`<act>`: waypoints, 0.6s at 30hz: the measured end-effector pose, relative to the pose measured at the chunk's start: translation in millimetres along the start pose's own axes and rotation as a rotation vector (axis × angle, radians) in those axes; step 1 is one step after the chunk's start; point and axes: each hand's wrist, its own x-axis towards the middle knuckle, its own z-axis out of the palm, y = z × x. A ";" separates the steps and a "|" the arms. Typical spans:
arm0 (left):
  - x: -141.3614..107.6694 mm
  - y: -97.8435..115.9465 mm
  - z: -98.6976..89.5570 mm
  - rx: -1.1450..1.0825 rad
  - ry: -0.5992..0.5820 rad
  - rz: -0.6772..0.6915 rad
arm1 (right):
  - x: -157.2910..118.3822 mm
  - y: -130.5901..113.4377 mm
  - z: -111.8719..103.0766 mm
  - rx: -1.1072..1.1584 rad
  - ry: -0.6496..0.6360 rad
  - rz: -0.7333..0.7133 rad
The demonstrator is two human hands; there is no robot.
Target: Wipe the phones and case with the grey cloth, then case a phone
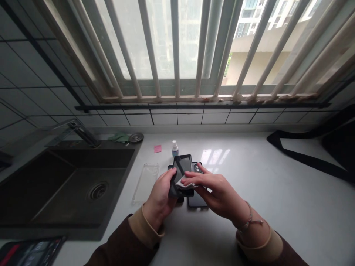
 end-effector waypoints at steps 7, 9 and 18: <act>-2.4 10.7 6.2 -0.015 0.004 -0.050 | 2.3 -20.8 -15.0 0.327 -0.150 0.013; -3.0 13.1 6.5 -0.008 0.003 -0.053 | 0.7 -18.9 -16.5 0.471 -0.140 0.079; -18.6 10.4 9.0 0.149 -0.188 -0.137 | 3.1 17.8 -9.8 0.348 0.820 0.560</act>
